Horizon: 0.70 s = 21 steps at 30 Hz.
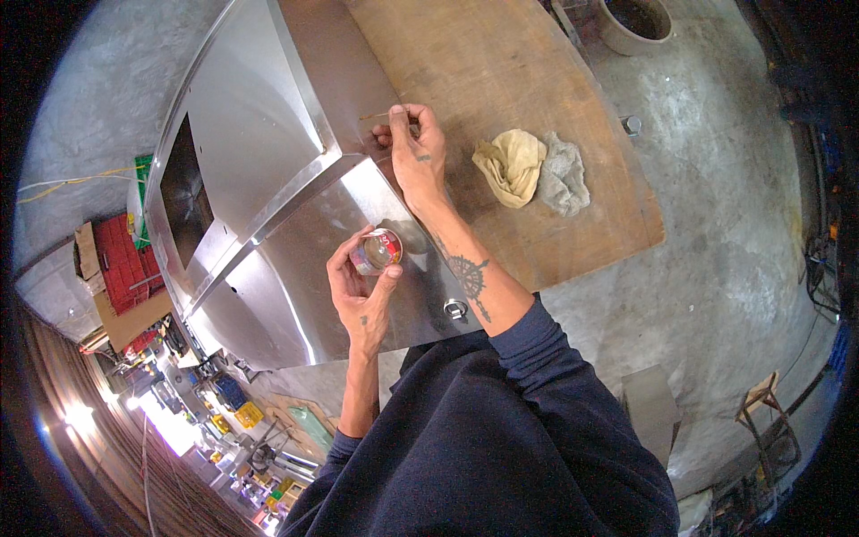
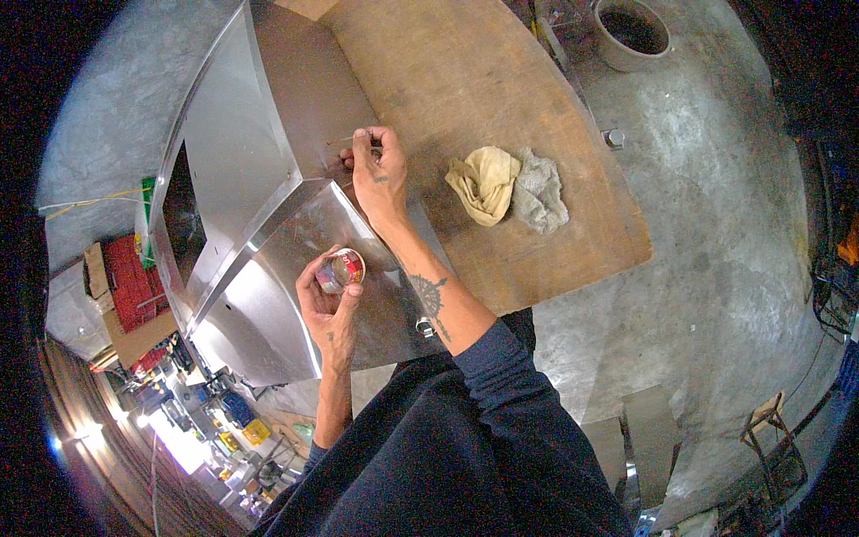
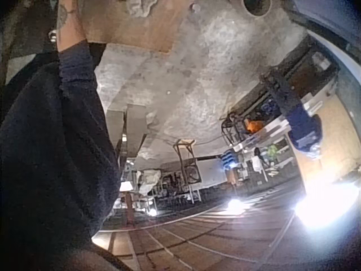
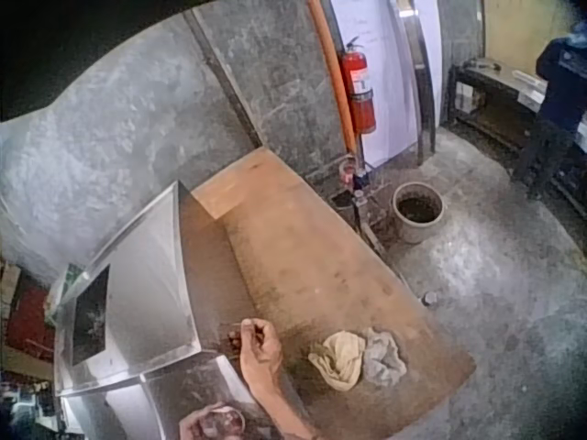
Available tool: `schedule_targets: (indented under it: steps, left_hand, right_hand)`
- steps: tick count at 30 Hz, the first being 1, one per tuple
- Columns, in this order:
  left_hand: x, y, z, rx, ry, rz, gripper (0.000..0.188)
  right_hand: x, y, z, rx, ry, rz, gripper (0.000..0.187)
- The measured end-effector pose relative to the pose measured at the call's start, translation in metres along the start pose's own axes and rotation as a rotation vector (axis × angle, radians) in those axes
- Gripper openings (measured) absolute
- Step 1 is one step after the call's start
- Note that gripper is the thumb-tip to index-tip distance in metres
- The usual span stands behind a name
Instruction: The person inserts screws into pre-drilled holes on a stainless steel appliance panel using a small container of screws and a screwdriver. They work methodically along the edges of the panel, securing it to a wooden workbench.
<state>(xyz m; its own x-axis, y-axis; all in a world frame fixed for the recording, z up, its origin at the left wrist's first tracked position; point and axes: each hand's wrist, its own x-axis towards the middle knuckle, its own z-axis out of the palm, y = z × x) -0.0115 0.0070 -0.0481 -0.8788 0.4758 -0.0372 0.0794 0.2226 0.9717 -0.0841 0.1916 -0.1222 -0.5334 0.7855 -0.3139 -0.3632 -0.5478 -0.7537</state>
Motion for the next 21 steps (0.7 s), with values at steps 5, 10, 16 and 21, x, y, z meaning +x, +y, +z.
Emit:
schedule_targets:
  steps: [5, 10, 16, 21]
  left_hand:
    - [-0.0002, 0.0001, -0.0007, 0.012, 0.004, -0.018, 0.073]
    - [-0.0002, -0.0002, -0.0009, 0.006, 0.001, 0.0, 0.073]
    - [-0.001, -0.0026, -0.0016, 0.001, -0.006, 0.019, 0.072]
    - [-0.0007, -0.0021, -0.0024, 0.006, -0.006, 0.009, 0.072]
  right_hand:
    - [0.0008, 0.0004, -0.0003, -0.015, -0.002, -0.015, 0.026]
    - [-0.0013, -0.0039, 0.0017, 0.047, 0.009, 0.011, 0.025]
    - [-0.0006, -0.0015, 0.0014, 0.037, 0.008, -0.009, 0.024]
    - [0.0012, -0.0009, 0.0007, 0.019, 0.002, -0.014, 0.024]
